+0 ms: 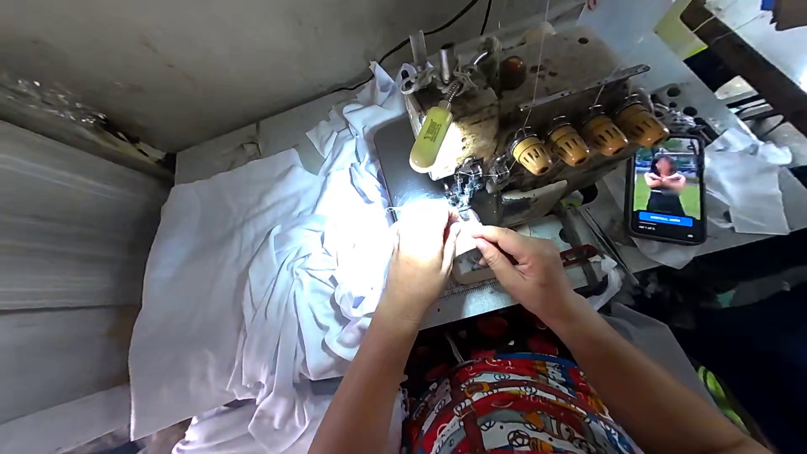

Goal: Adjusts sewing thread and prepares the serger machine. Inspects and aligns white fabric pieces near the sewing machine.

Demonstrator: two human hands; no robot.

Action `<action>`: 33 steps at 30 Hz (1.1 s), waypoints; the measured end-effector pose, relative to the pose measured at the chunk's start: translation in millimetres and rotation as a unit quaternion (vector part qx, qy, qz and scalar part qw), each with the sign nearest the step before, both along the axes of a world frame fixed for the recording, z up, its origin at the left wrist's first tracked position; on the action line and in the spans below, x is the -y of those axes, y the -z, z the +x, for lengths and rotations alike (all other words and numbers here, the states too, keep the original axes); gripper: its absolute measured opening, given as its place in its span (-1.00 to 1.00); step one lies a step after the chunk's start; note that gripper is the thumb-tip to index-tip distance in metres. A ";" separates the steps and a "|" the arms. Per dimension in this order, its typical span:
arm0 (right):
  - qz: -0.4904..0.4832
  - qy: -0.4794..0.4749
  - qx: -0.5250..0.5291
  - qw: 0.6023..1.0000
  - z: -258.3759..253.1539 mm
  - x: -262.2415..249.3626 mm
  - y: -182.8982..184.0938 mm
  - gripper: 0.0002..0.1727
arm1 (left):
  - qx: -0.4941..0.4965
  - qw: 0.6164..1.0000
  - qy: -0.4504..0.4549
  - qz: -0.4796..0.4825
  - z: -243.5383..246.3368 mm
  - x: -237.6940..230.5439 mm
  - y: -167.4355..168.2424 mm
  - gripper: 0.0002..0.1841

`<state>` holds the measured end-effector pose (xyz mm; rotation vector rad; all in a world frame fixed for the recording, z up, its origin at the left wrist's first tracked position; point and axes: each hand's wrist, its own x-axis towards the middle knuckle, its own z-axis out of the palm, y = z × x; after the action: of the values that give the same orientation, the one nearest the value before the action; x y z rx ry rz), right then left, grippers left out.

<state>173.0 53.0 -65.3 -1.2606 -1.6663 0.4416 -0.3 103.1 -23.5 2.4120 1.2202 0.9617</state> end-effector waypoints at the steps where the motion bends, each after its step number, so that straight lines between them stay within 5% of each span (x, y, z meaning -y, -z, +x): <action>1: 0.001 -0.003 0.007 1.000 0.3 0.9 0.3 -0.67 | -0.003 1.000 0.003 -0.002 -0.6 -1.1 -0.3 -0.87; 12: -0.038 -0.041 0.051 0.997 3.6 10.9 0.4 -0.56 | 0.016 0.999 -0.032 -0.037 -0.7 -67.8 -9.4 -0.80; 16: -0.036 -0.088 0.033 0.995 2.5 15.9 -6.9 -0.59 | -0.018 0.995 -0.087 -0.046 -0.3 -74.2 -10.8 -0.59; 20: 0.016 -0.141 0.011 0.990 -2.5 18.3 -11.3 -0.68 | 0.090 0.987 -0.123 -0.052 -19.6 -47.5 -6.4 -0.86; 26: 0.070 -0.185 0.033 0.980 -14.3 17.3 -9.5 -0.63 | 0.076 0.977 -0.194 -0.055 -53.4 26.8 -0.3 -0.84; 30: 0.063 -0.198 0.064 0.976 -5.5 10.9 -13.1 -0.63 | 0.064 0.993 -0.067 -0.070 -28.1 66.8 -2.3 -0.80; 33: 0.040 -0.121 0.043 0.991 15.3 1.1 -13.9 -0.70 | 0.052 0.997 -0.034 -0.037 -8.6 59.1 -5.9 -0.80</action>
<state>188.3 51.9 -51.5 -1.0362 -1.9009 0.4655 -9.0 44.0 -17.6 2.2482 1.2835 1.0300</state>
